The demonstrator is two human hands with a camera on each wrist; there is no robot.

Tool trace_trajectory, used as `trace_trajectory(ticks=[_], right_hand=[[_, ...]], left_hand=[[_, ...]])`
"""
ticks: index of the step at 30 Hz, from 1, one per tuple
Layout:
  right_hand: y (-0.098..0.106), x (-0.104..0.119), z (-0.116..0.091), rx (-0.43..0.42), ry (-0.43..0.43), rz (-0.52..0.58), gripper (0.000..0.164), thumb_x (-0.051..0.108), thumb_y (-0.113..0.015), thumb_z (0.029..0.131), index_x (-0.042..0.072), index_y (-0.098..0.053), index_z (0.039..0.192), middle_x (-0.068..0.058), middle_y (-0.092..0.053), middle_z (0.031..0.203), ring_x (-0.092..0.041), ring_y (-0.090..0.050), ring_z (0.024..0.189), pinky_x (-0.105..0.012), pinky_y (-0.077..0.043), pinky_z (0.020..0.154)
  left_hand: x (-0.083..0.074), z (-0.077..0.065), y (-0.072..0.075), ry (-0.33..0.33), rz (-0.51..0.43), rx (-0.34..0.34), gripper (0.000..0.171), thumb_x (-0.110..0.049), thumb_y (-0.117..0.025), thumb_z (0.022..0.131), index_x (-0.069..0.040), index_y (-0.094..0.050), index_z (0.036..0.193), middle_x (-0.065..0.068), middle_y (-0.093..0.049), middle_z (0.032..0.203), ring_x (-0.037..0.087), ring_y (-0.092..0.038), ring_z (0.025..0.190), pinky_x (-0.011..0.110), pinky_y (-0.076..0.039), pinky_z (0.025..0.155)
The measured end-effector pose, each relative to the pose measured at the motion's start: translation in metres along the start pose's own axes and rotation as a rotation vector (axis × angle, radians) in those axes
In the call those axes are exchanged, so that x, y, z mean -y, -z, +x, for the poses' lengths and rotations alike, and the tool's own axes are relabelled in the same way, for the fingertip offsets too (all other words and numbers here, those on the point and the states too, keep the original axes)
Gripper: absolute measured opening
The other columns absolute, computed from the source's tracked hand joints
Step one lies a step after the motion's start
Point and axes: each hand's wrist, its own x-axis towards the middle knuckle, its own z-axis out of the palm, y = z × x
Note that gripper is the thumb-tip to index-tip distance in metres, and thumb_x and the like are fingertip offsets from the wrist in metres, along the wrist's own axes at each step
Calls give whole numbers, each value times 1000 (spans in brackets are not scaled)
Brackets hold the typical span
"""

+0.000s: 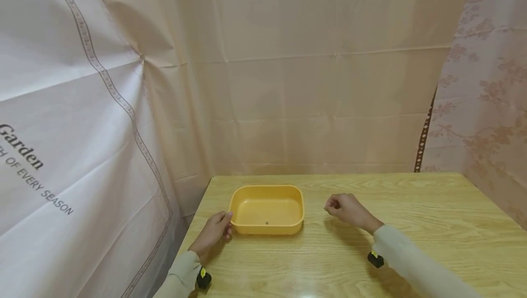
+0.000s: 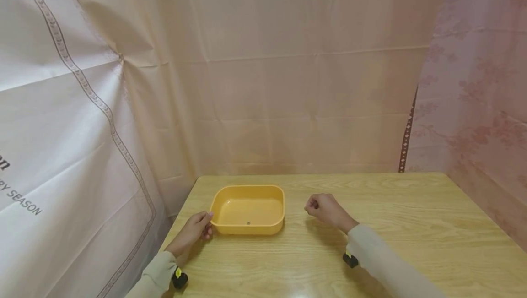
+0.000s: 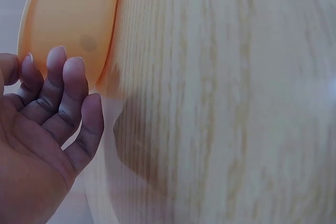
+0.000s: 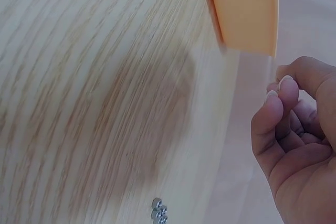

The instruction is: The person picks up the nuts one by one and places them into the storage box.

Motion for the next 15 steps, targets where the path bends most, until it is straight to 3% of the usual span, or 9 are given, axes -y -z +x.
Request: trace_trajectory(ticks=[15], right_hand=[[-10,9,10,1,15,28,11,10,-65,102,-1,-69,98,-12,-69,84,-8,-54,58,-24,-49,49]], left_hand=[[0,1,-1,5,3,-9,44,-40,-48,111,0,-53,93,9,-59,80,18,-57,68,27,-53,60]])
